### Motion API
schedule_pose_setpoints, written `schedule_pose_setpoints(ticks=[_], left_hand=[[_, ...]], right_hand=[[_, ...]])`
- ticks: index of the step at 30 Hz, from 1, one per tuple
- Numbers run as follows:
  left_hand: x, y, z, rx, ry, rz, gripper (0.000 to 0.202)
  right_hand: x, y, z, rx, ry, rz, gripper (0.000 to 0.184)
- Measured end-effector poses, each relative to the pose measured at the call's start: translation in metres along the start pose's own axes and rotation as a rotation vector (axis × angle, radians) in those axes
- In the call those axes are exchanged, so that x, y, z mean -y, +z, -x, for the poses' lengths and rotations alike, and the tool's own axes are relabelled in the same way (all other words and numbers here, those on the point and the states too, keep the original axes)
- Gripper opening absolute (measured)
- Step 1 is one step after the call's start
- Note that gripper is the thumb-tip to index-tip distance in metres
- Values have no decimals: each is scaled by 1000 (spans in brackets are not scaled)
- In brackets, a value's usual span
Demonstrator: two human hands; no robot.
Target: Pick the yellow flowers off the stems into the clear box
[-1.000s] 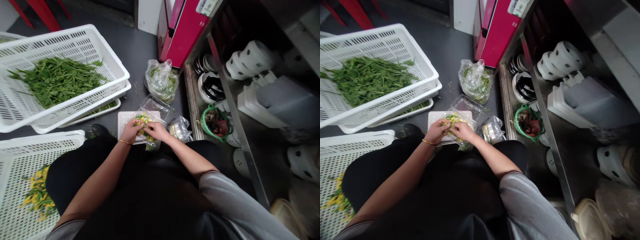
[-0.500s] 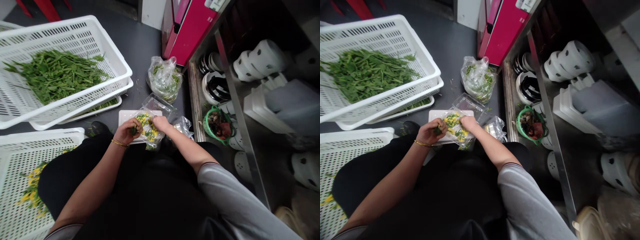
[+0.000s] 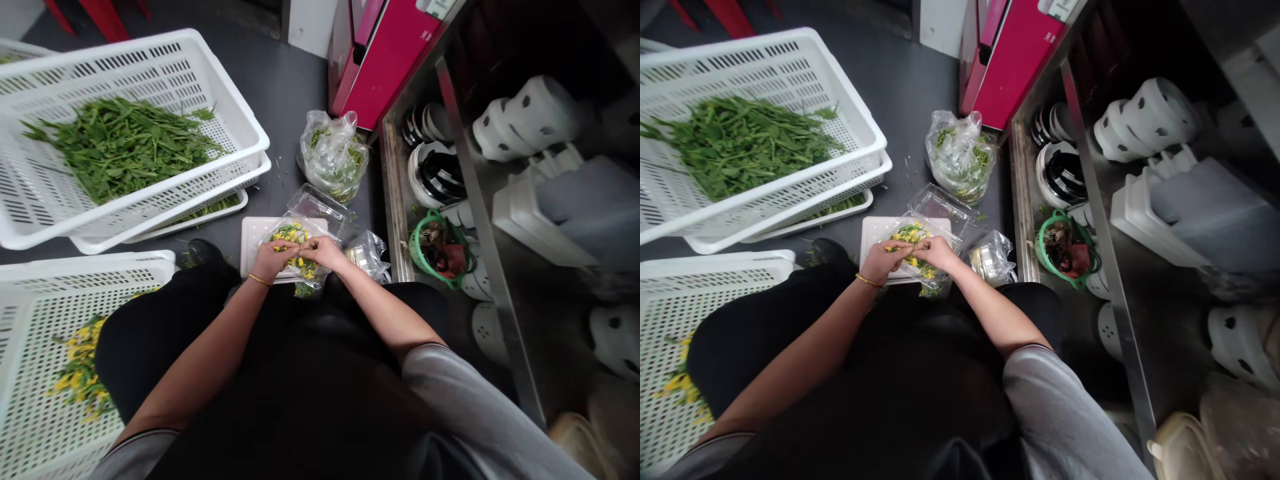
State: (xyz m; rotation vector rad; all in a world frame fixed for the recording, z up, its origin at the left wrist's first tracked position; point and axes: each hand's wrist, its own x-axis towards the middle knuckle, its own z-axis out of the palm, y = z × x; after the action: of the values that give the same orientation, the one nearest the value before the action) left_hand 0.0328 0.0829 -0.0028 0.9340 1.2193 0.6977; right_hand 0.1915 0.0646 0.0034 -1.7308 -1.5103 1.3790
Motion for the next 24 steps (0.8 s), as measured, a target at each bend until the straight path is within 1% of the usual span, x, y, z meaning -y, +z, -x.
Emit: schedule_pose_setpoints(ticks=[2, 4, 7, 8, 9, 11, 13, 15, 17, 20, 22, 24], left_hand=[[-4, -2, 2, 0, 7, 33, 18], [-10, -9, 2, 52, 3, 169, 16], [-22, -25, 2, 147, 51, 458, 12], [-27, -30, 3, 181, 72, 527, 10], [-30, -35, 3, 215, 83, 578, 10], [-36, -41, 5, 265, 78, 642, 16], [-38, -43, 7, 255, 62, 673, 17], [-38, -42, 7, 210, 43, 670, 14], [-35, -40, 4, 168, 28, 640, 14], [-26, -35, -4, 113, -4, 508, 18], [-17, -30, -9, 58, -27, 344, 22], [-9, -22, -12, 4, 9, 147, 22]], right_hand=[[4, -1, 6, 1, -23, 15, 27], [8, -10, 9, -24, -61, 96, 26], [11, -31, 5, -182, -103, 297, 23], [11, -35, 1, -222, -104, 394, 22], [10, -36, -4, -236, -98, 503, 22], [8, -31, -18, -195, -60, 722, 23], [4, -17, -35, -104, -9, 883, 28], [-1, -3, -49, -23, 20, 955, 32], [-5, 4, -57, 28, 32, 964, 30], [-10, -3, -54, 35, 48, 937, 24], [-9, -13, -42, 19, 40, 846, 21], [-4, -20, -25, -11, -1, 731, 18]])
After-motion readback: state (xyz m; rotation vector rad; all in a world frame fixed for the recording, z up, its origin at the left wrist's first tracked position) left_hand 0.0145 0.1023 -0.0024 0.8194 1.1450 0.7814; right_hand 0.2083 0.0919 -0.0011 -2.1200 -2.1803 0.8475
